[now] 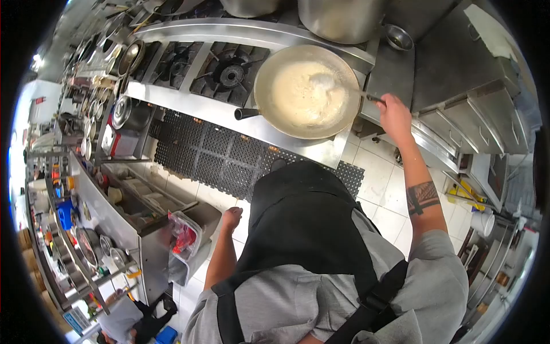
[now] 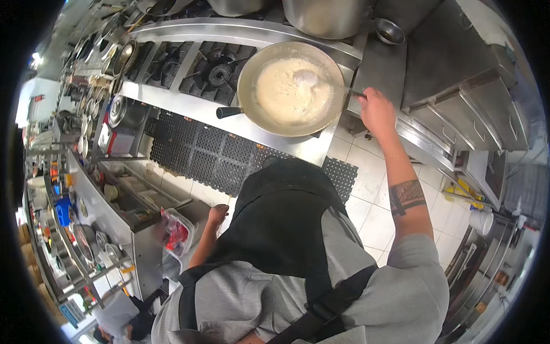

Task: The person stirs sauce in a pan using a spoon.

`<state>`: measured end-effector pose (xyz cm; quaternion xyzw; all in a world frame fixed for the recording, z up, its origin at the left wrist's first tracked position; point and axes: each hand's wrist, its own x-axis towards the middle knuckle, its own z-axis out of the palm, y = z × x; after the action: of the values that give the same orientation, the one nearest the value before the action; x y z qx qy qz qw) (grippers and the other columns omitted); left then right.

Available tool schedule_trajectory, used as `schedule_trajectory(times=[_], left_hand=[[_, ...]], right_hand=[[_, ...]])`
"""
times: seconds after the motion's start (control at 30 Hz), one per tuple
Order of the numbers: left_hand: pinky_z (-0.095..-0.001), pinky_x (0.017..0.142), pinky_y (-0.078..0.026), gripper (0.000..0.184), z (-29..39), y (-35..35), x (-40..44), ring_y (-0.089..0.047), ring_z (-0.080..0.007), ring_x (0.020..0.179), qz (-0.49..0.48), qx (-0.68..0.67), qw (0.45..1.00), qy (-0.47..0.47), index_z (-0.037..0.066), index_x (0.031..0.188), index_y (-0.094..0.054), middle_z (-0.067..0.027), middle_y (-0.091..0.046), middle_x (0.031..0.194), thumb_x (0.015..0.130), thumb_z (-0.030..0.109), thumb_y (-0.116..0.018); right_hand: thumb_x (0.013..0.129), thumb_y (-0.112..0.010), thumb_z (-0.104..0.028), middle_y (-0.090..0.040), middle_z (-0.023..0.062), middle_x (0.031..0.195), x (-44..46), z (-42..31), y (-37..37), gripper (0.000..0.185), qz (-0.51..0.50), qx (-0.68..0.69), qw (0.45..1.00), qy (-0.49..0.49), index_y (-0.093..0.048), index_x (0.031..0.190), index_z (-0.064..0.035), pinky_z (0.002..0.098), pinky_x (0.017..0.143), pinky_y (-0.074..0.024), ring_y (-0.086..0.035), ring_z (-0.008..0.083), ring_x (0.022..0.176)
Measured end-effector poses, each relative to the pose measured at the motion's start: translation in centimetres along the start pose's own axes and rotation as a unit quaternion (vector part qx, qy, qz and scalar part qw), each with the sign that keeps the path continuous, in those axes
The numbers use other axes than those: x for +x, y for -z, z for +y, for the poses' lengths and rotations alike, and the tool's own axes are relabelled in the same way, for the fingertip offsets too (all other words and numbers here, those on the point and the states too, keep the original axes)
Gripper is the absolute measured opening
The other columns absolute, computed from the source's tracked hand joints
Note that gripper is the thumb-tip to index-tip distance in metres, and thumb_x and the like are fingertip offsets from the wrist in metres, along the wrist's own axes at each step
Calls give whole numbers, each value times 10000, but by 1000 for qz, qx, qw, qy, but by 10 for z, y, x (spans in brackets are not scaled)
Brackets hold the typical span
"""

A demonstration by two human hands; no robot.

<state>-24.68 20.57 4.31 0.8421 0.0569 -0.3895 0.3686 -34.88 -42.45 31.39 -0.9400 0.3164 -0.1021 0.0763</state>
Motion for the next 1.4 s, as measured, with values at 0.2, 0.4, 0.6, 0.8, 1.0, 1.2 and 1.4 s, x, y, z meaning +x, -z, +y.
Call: schedule_trajectory(times=[0.2,0.4,0.6,0.8,1.0,1.2,1.4], left_hand=[[-323,702,-512,403,-24,-17,-72,-664,-192,737,44,-11,996,75,-59,1040,-644,-155,-691,868,807,269,-635],[-330,705,-523,369,-70,-33,-104,-662,-199,732,42,-52,989,133,-54,1061,-635,-148,-685,948,827,232,-638],[-325,708,-523,382,-36,-42,-119,-658,-200,736,29,-15,990,138,-65,1083,-627,-154,-684,971,832,223,-635],[-315,717,-516,393,-16,-38,-96,-651,-189,742,42,-43,995,82,-74,1079,-622,-156,-686,956,838,235,-635],[-304,710,-505,391,15,-31,-79,-648,-178,743,45,-16,998,38,-74,1073,-622,-149,-688,913,845,243,-626],[-306,712,-506,381,27,-30,-89,-648,-177,745,33,11,998,44,-65,1079,-627,-141,-689,917,844,235,-628],[-310,695,-510,383,0,-31,-100,-648,-178,719,46,-2,997,62,-68,1078,-626,-145,-687,919,843,235,-623]], right_hand=[[878,-569,-200,-634,153,933,31,20,-41,181,82,38,996,24,-566,996,-62,469,717,-482,-614,365,820],[863,-598,-220,-645,171,784,-9,18,-90,193,-12,114,990,-80,-618,878,-28,458,664,-484,-618,378,723],[856,-629,-201,-580,20,608,-45,-1,-89,185,-169,390,872,-242,-645,815,-21,284,521,-386,-497,103,549],[849,-627,-221,-640,78,694,-53,-1,-76,191,-146,362,900,-194,-658,850,-32,317,613,-449,-592,172,638],[862,-621,-236,-658,142,866,-45,-2,-41,221,-19,278,956,-90,-624,951,-34,373,695,-477,-630,297,762],[869,-612,-186,-646,150,876,-25,19,-44,175,98,223,970,-26,-607,969,-43,405,698,-485,-628,326,803],[878,-587,-182,-642,161,885,-3,29,-58,156,147,111,983,10,-597,954,-47,444,682,-478,-621,356,791]])
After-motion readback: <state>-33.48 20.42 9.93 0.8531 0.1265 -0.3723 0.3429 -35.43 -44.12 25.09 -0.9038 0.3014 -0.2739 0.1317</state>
